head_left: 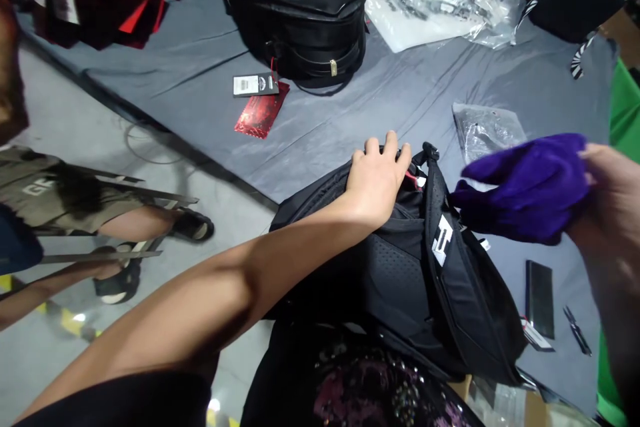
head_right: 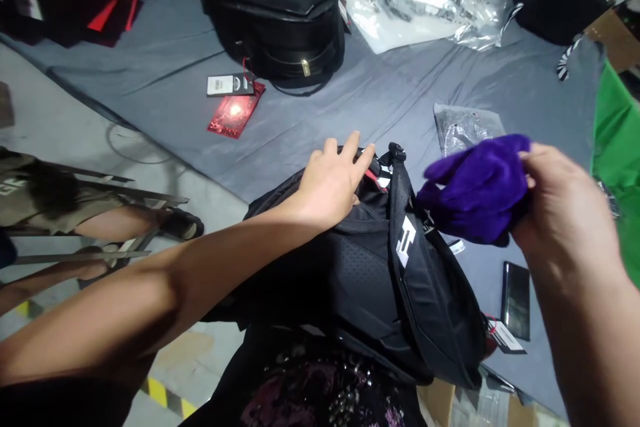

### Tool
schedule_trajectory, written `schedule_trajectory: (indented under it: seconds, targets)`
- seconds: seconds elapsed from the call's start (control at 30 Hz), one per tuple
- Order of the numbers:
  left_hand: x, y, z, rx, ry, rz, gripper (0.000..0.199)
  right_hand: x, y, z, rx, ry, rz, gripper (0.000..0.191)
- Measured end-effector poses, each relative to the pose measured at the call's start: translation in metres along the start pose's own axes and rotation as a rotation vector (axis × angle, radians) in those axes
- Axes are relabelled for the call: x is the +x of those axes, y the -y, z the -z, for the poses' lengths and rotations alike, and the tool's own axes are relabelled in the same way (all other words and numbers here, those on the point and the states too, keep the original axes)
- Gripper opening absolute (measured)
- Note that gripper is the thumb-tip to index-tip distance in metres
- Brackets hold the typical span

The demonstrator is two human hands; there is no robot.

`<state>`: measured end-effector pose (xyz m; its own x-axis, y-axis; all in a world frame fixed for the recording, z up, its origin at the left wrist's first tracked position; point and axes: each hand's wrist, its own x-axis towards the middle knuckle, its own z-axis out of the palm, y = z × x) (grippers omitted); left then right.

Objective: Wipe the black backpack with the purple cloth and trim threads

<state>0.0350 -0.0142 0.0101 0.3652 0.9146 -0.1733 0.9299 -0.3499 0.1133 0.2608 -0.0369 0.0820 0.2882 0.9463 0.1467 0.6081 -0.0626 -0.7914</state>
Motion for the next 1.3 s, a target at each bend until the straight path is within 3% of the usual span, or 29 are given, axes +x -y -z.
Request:
schedule_trajectory:
  seconds: [0.07, 0.1, 0.13, 0.23, 0.27, 0.3, 0.37, 0.47, 0.57, 0.63, 0.7, 0.83, 0.93, 1.03, 1.2, 1.3]
  targets:
    - [0.001, 0.000, 0.000, 0.004, 0.002, -0.001, 0.084, -0.003, 0.008, -0.012, 0.165, -0.183, 0.045, 0.013]
    - [0.001, 0.000, 0.000, 0.004, 0.001, 0.000, 0.082, -0.008, 0.010, -0.023, 0.178, -0.154, 0.102, 0.015]
    - [0.002, 0.000, 0.000, 0.000, 0.003, 0.003, 0.075, -0.013, 0.012, -0.037, 0.113, -0.030, 0.179, 0.021]
    - [0.002, -0.001, 0.001, -0.021, -0.011, 0.024, 0.051, -0.025, 0.010, -0.074, -0.175, 0.667, 0.301, 0.037]
    - [0.002, -0.002, 0.001, -0.018, -0.020, 0.027, 0.050, -0.027, 0.008, -0.083, -0.259, 0.832, 0.336, 0.038]
    - [0.001, -0.002, 0.001, -0.010, -0.029, 0.029, 0.050, -0.028, 0.006, -0.089, -0.361, 0.901, 0.387, 0.037]
    - [0.000, -0.002, 0.000, 0.008, -0.046, 0.035, 0.055, -0.029, 0.004, -0.097, -0.642, 0.877, 0.501, 0.031]
    - [-0.001, -0.001, 0.000, 0.008, -0.040, 0.044, 0.056, -0.035, -0.003, -0.100, -1.021, 0.669, 0.634, 0.026]
    - [-0.001, 0.000, 0.001, -0.010, -0.022, 0.034, 0.059, -0.045, -0.015, -0.102, -1.066, 0.302, 0.630, 0.033]
    - [0.000, 0.000, 0.001, -0.023, -0.013, 0.032, 0.062, -0.049, -0.023, -0.107, -1.008, 0.144, 0.536, 0.061]
    - [0.000, 0.000, 0.000, -0.028, -0.007, 0.038, 0.064, -0.050, -0.026, -0.116, -0.969, 0.173, 0.458, 0.078]
    - [0.000, 0.000, -0.002, -0.041, -0.013, 0.050, 0.064, -0.043, -0.019, -0.128, -0.952, 0.396, 0.416, 0.076]
    - [-0.001, 0.001, -0.002, -0.078, -0.014, 0.035, 0.067, -0.039, -0.018, -0.125, -0.925, 0.483, 0.412, 0.087]
    - [-0.001, 0.001, -0.003, -0.112, -0.007, 0.026, 0.071, -0.037, -0.022, -0.123, -0.905, 0.499, 0.419, 0.094]
    - [0.001, -0.003, -0.003, -0.069, -0.012, 0.054, 0.062, -0.037, -0.021, -0.129, -0.892, 0.471, 0.413, 0.086]
    - [0.000, -0.003, -0.002, -0.050, 0.012, 0.028, 0.065, -0.033, -0.023, -0.127, -0.931, 0.535, 0.426, 0.090]
